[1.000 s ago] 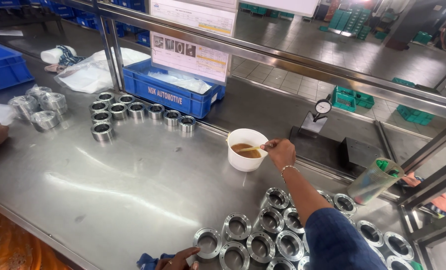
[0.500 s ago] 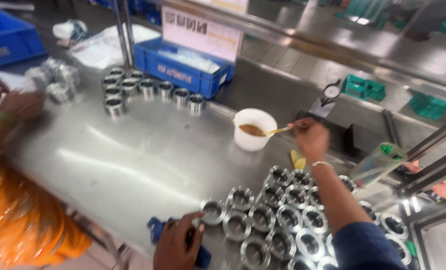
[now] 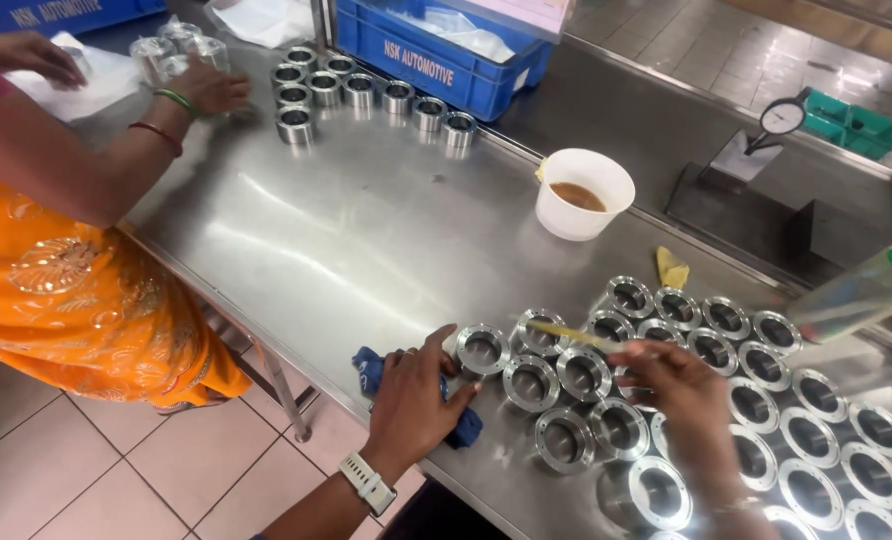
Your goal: The recorder uses a marker to label or mark several circular metal rings and then uses a dipstick to apply fluid to them.
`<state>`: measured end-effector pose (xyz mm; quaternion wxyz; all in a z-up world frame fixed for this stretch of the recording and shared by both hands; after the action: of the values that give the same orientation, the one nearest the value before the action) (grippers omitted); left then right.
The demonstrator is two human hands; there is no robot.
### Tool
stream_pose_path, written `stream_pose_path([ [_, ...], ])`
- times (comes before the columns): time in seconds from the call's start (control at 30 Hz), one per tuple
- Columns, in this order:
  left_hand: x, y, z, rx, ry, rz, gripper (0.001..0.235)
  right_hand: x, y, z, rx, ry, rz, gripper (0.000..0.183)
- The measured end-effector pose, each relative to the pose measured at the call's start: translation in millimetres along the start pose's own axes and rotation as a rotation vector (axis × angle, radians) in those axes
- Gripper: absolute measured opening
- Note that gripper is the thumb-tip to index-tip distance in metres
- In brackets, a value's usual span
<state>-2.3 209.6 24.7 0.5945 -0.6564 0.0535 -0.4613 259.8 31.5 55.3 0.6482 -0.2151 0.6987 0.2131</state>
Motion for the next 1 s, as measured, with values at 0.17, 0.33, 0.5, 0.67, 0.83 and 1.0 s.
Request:
stream_pose_path([
  [0.17,1,-1,-2,0.054,0.041,-0.006,0.072,23,19,-4,-0.006,0.046,-0.094,0.030],
  [0.33,1,-3,-5,0.072,0.056,-0.013,0.070,19,24,-5,0.006,0.023,-0.152,0.029],
  [0.5,2,-2,-4,0.053,0.052,-0.017,0.070,10,25,-7,0.006,-0.016,-0.166,0.028],
  [0.67,0,-1,-3,0.039,0.037,-0.011,0.070,10,30,-5,0.000,-0.012,-0.188,0.029],
  [0.83,0,-2,-3,0.052,0.049,-0.018,0.070,13,31,-5,-0.005,-0.016,-0.186,0.029],
  [1.0,1,-3,-3,0.045,0.046,-0.017,0.069,11,31,-8,0.017,0.004,-0.205,0.028],
])
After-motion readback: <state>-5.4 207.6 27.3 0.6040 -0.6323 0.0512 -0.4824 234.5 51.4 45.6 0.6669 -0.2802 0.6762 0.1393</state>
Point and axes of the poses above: each hand's wrist, its own z-axis towards the middle knuckle, its own y-axis out of the palm, x = y × z, the point moved 8 cm from there along z, towards the middle knuckle, and after that the axes turned 11 degrees about z, right-handed, at the moved point
